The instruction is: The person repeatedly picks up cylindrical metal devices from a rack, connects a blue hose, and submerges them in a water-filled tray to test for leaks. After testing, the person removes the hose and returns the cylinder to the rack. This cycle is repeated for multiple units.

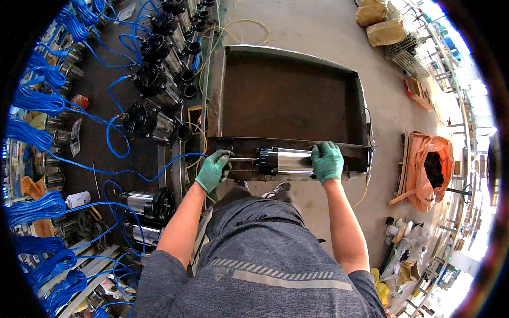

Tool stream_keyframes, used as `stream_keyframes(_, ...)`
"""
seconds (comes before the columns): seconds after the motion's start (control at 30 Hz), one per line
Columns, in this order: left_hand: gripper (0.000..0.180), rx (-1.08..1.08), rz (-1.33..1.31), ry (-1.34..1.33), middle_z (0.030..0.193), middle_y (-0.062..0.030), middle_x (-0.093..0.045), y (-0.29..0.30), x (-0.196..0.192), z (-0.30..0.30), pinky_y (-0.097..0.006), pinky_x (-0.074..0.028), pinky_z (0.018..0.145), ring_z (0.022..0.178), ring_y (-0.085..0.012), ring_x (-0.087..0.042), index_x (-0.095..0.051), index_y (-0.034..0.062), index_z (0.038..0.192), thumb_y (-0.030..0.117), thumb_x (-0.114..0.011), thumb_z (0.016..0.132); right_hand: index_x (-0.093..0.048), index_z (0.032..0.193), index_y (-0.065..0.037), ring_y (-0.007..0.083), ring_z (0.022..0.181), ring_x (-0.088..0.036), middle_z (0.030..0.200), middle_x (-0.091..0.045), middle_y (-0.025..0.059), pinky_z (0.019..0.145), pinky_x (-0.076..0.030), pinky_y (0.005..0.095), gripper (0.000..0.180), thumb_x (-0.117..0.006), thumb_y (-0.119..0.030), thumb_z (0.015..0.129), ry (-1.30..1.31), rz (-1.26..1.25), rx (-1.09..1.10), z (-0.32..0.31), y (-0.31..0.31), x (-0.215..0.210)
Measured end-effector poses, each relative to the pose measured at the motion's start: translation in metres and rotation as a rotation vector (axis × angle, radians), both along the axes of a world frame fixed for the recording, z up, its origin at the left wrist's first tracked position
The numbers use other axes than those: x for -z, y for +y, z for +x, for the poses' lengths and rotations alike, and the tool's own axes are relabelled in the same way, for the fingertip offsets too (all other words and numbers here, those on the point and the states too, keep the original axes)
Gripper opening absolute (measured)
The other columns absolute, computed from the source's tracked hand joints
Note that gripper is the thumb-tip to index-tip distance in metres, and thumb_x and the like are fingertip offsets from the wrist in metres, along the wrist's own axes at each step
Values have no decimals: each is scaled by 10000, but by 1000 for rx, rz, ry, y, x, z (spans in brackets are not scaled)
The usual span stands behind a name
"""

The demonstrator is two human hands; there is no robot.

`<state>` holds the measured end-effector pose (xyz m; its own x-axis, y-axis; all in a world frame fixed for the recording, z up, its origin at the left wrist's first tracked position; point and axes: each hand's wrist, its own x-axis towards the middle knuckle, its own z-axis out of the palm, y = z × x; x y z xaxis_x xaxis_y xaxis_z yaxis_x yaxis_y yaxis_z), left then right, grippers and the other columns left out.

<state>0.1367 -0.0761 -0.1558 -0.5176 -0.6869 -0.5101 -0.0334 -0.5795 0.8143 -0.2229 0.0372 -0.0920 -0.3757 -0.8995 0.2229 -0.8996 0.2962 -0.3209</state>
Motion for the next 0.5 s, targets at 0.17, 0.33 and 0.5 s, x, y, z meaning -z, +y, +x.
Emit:
stream_keyframes(0.17, 305, 69, 312, -36, 799, -5, -621, -14, 19, -1, -250, -442, 510, 616, -125, -581, -666, 124, 1219, 369, -589, 1054, -679, 899, -78, 394, 939, -622, 956, -681, 155, 842, -514, 494, 139, -645, -213, 908, -16, 28, -1, 0, -1, -2)
stream_keyframes(0.33, 340, 84, 171, 115, 889, -25, -646, -10, -6, -7, -279, -517, 627, 729, -130, -617, -626, 119, 1309, 290, -665, 1018, -688, 903, -80, 394, 933, -626, 959, -685, 149, 844, -516, 492, 138, -651, -213, 904, -15, 33, 15, -1, 2, -2)
stream_keyframes(0.5, 384, 421, -725, -406, 1006, -132, -689, -19, 23, 1, -348, -541, 769, 839, -202, -648, -611, 70, 1277, 145, -750, 926, -687, 895, -77, 393, 930, -627, 955, -688, 147, 842, -516, 493, 143, -654, -216, 905, -12, 21, 9, 1, -2, -4)
